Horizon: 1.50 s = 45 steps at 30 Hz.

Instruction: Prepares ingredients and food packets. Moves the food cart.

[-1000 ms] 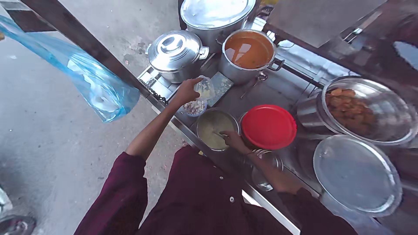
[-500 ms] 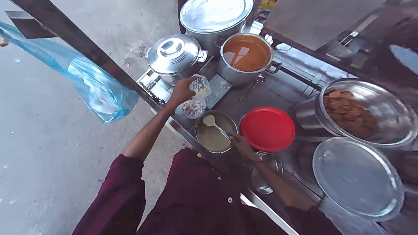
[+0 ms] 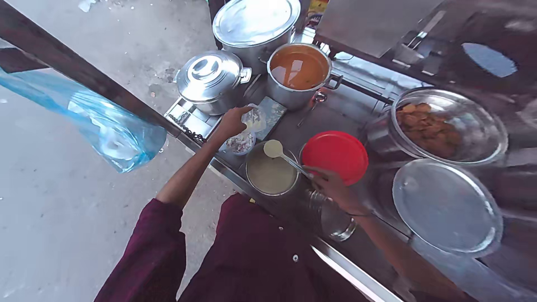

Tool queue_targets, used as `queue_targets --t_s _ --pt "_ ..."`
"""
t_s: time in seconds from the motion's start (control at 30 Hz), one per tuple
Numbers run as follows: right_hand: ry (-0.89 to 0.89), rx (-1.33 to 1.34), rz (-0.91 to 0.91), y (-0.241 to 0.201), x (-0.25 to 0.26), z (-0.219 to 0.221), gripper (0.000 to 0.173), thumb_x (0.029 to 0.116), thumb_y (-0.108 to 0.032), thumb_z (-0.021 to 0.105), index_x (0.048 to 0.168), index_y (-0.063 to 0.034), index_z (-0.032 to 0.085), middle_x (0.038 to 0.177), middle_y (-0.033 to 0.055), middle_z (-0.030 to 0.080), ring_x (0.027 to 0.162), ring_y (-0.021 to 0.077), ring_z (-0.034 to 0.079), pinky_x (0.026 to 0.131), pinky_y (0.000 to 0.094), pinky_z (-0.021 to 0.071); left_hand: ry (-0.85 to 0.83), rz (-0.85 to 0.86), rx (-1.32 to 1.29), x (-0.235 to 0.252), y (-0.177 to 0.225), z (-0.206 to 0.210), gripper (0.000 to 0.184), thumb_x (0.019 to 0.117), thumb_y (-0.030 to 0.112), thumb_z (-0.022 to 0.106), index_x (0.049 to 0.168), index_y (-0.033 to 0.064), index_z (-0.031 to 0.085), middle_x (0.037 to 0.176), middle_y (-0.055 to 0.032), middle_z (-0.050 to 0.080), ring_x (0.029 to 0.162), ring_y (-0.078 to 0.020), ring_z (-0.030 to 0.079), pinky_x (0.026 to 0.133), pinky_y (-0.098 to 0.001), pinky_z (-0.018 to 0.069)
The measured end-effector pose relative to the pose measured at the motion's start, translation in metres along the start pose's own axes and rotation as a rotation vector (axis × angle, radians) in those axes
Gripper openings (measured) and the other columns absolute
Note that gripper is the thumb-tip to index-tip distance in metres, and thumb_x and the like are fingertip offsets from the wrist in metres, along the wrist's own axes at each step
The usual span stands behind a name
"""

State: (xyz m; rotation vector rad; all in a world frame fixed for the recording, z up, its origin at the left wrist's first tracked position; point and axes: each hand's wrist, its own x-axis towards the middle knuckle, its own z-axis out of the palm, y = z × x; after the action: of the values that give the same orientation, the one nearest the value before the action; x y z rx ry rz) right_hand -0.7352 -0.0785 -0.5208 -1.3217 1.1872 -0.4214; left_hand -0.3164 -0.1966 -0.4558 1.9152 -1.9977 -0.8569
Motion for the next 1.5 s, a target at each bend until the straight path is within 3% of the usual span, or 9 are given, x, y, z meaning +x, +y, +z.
queue_targets --t_s 0.23,0.37,0.53,0.63,0.77,0.97,1.2,1.37,1.5 --pt "0.006 0.071 -0.052 -0.066 -0.032 -0.007 0.037 0.1039 -0.022 0.058 0.140 -0.0182 0.065 0.076 0.0034 0.064 0.049 0.0094 0.047 0.042 0.0249 0.0397 -0.096 0.182 0.032 -0.013 0.013 0.015 0.080 0.0723 -0.001 0.078 0.146 0.0245 0.060 0.131 -0.0118 0.068 0.116 -0.0372 0.066 0.096 -0.0654 0.0515" --pt "0.035 0.032 -0.118 -0.095 -0.033 -0.002 0.037 0.1046 -0.021 0.058 0.140 -0.0170 0.065 0.075 0.0046 0.063 0.050 0.0110 0.048 0.044 0.0266 0.0425 -0.135 0.268 -0.065 -0.035 0.027 0.016 0.081 0.0726 -0.004 0.079 0.147 0.0194 0.058 0.133 -0.0111 0.068 0.108 -0.0330 0.069 0.091 -0.0598 0.0554" --pt "0.287 -1.012 -0.420 -0.092 -0.027 0.032 0.043 0.1062 -0.016 0.046 0.147 -0.0245 0.059 0.090 0.0137 0.073 0.068 0.0305 0.070 0.058 0.0494 0.0571 -0.229 0.022 -0.343 -0.073 0.066 -0.008 0.080 0.0841 -0.004 0.074 0.156 0.0189 0.046 0.101 -0.0244 0.070 0.064 -0.0325 0.067 0.061 -0.0488 0.0591" --pt "0.355 -1.344 -0.491 -0.079 -0.024 0.046 0.057 0.1003 -0.006 0.052 0.154 -0.0232 0.049 0.090 0.0181 0.067 0.070 0.0360 0.068 0.054 0.0488 0.0541 -0.215 0.081 -0.403 -0.048 0.038 0.013 0.084 0.0822 0.002 0.077 0.156 0.0250 0.045 0.100 -0.0208 0.071 0.059 -0.0267 0.068 0.057 -0.0462 0.0619" --pt "0.393 -0.862 -0.447 -0.077 -0.036 0.028 0.041 0.1083 -0.025 0.044 0.145 -0.0263 0.061 0.098 0.0077 0.076 0.076 0.0232 0.072 0.066 0.0465 0.0602 -0.189 0.058 -0.441 -0.047 0.027 0.016 0.085 0.0805 -0.002 0.076 0.155 0.0271 0.047 0.105 -0.0206 0.070 0.058 -0.0270 0.067 0.056 -0.0464 0.0612" --pt "0.154 0.044 -0.162 -0.062 -0.042 -0.008 0.037 0.1050 -0.020 0.056 0.141 -0.0163 0.064 0.077 0.0075 0.066 0.050 0.0133 0.050 0.044 0.0280 0.0433 -0.157 -0.010 -0.312 -0.048 0.021 0.004 0.081 0.0821 0.000 0.073 0.154 0.0304 0.049 0.091 -0.0203 0.071 0.061 -0.0284 0.067 0.061 -0.0497 0.0605" --pt "0.077 -0.519 0.001 0.022 0.005 0.009 0.035 0.1071 -0.028 0.051 0.140 -0.0236 0.064 0.097 0.0079 0.074 0.072 0.0197 0.069 0.070 0.0438 0.0603 -0.103 -0.015 -0.207 -0.047 0.014 -0.007 0.078 0.0825 -0.001 0.071 0.152 0.0294 0.052 0.094 -0.0194 0.070 0.066 -0.0297 0.066 0.064 -0.0525 0.0586" --pt "0.004 -0.937 0.056 0.050 0.045 0.038 0.040 0.1064 -0.029 0.045 0.143 -0.0315 0.060 0.111 0.0168 0.074 0.102 0.0420 0.071 0.088 0.0660 0.0536 -0.040 0.018 -0.180 -0.041 0.012 0.000 0.080 0.0791 0.003 0.074 0.151 0.0313 0.054 0.098 -0.0167 0.072 0.071 -0.0298 0.068 0.067 -0.0546 0.0588" --pt "-0.029 -0.810 0.016 0.067 0.062 0.042 0.038 0.1052 -0.027 0.048 0.140 -0.0276 0.064 0.115 0.0137 0.074 0.106 0.0363 0.071 0.093 0.0625 0.0535 -0.035 -0.008 -0.212 -0.044 0.016 -0.001 0.079 0.0795 0.002 0.074 0.150 0.0320 0.054 0.095 -0.0164 0.072 0.066 -0.0286 0.067 0.063 -0.0527 0.0583"
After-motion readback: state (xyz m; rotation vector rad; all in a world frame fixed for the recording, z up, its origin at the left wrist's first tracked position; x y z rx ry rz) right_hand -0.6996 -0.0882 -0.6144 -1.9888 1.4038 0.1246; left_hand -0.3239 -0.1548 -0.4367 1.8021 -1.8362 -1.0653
